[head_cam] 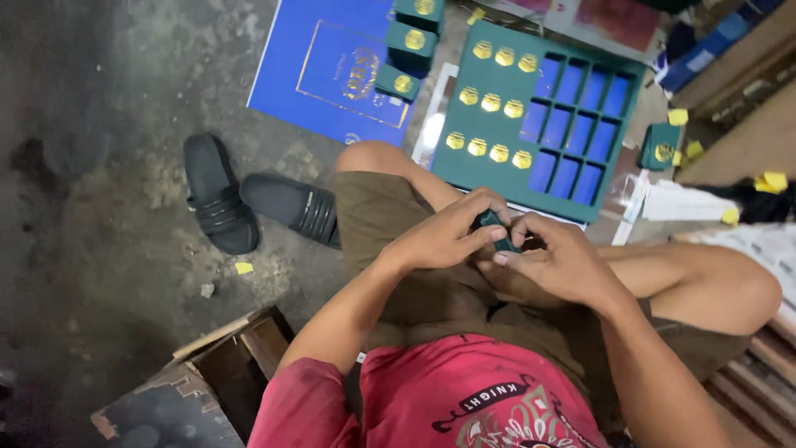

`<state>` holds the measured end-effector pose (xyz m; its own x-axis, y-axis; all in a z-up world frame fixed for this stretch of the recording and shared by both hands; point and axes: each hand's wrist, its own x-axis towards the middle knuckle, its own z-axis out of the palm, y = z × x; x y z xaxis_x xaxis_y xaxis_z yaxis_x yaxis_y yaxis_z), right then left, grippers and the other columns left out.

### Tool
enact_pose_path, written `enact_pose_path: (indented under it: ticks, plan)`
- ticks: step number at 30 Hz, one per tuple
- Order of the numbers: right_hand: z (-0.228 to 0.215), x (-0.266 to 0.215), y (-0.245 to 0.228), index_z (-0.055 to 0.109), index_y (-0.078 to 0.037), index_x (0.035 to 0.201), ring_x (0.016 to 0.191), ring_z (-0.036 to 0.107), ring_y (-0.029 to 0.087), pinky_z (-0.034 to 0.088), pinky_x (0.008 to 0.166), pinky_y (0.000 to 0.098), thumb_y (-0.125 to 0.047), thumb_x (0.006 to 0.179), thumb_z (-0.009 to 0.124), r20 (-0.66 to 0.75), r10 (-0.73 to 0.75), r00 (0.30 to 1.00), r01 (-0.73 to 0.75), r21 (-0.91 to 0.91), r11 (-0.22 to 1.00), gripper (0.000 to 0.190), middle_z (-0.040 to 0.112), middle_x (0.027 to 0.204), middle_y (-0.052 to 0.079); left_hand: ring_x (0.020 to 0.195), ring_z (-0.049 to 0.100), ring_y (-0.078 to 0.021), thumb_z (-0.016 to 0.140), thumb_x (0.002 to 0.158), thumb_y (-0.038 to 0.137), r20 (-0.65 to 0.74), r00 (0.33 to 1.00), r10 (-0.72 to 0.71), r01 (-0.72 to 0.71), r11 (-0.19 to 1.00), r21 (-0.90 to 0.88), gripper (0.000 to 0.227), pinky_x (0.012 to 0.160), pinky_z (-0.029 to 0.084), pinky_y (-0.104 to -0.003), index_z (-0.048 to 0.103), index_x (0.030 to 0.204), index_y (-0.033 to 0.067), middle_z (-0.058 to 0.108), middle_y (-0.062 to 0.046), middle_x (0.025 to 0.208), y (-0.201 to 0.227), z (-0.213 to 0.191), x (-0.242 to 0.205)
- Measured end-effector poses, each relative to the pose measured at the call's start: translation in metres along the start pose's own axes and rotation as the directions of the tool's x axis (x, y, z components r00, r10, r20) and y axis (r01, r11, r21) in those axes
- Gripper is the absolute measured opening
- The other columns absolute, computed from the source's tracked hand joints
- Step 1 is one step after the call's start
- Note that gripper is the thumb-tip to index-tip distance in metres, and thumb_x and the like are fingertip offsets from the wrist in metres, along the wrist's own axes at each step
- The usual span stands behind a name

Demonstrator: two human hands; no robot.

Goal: The person sits on the floor and repeatedly picks up small green boxes from a tray, opens them to reveal a QR code, and places them into a stack. The person handles the boxes one at a time, inspecting the interior before stacking them.

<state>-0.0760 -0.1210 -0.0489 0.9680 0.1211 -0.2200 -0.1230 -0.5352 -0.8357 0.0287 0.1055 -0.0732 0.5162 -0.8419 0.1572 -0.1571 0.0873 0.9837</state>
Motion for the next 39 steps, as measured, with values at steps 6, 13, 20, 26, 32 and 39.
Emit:
enact_pose_path:
  ticks: [6,13,20,26,32,39]
  plan:
    - [0.017,0.063,-0.037,0.063,-0.008,0.093,0.084,0.075,0.04,0.061,0.075,0.0509,-0.015,0.083,0.088,0.08,-0.038,0.996,0.034,0.053,0.998,0.028,0.077,0.101,0.023,0.131,0.057,-0.029,0.053,0.115,0.026,-0.16,0.984,0.08,-0.085,0.996,-0.025,0.023,0.116,0.043,-0.048,0.058,0.129,0.0073,0.057,-0.011,0.126,-0.041,-0.039,-0.022]
    - [0.039,0.161,-0.027,0.062,-0.007,0.09,0.095,0.076,0.038,0.061,0.079,0.0483,-0.015,0.076,0.092,0.035,-0.094,0.995,0.095,-0.011,0.995,0.034,0.078,0.104,0.019,0.142,0.05,-0.0445,0.057,0.11,0.017,-0.472,0.877,0.085,-0.05,0.995,0.087,0.05,0.122,0.038,-0.056,0.047,0.154,-0.0035,0.052,-0.027,0.147,-0.063,-0.077,-0.018]
    - [0.062,0.266,-0.006,0.06,-0.011,0.094,0.098,0.071,0.043,0.057,0.08,0.0537,-0.016,0.083,0.088,-0.073,-0.238,0.969,0.22,-0.192,0.956,0.03,0.072,0.103,0.018,0.108,0.066,-0.0279,0.056,0.107,0.012,-0.93,0.358,0.085,-0.1,0.994,0.052,0.056,0.084,0.063,-0.033,0.034,0.155,-0.0087,0.046,-0.021,0.145,-0.124,-0.06,-0.011]
    - [0.105,0.339,0.039,0.058,-0.013,0.098,0.1,0.066,0.035,0.058,0.081,0.0448,-0.015,0.077,0.086,-0.071,-0.466,0.882,0.345,-0.576,0.741,0.035,0.064,0.1,0.01,0.106,0.07,-0.0319,0.062,0.103,0.011,-0.913,0.394,0.107,-0.069,0.994,0.086,0.052,0.081,0.062,-0.035,0.043,0.146,-0.01,0.047,-0.021,0.14,-0.129,-0.069,-0.008]
    - [0.137,0.364,0.073,0.055,-0.013,0.1,0.103,0.061,0.031,0.056,0.074,0.0405,-0.015,0.079,0.08,-0.084,-0.455,0.887,0.23,-0.773,0.591,0.032,0.06,0.11,0.009,0.107,0.07,-0.0355,0.063,0.102,0.009,-0.902,0.421,0.09,-0.062,0.996,0.07,0.048,0.081,0.061,-0.038,0.046,0.143,-0.0105,0.052,-0.022,0.136,-0.117,-0.072,-0.006]
    - [0.139,0.364,0.083,0.051,-0.013,0.102,0.101,0.062,0.034,0.053,0.074,0.0416,-0.008,0.085,0.071,-0.069,-0.349,0.935,0.209,-0.687,0.696,0.027,0.058,0.112,0.01,0.107,0.069,-0.0328,0.066,0.1,0.007,-0.893,0.439,0.102,-0.099,0.993,0.065,0.047,0.084,0.058,-0.035,0.049,0.14,-0.0095,0.051,-0.021,0.134,-0.128,-0.069,-0.008]
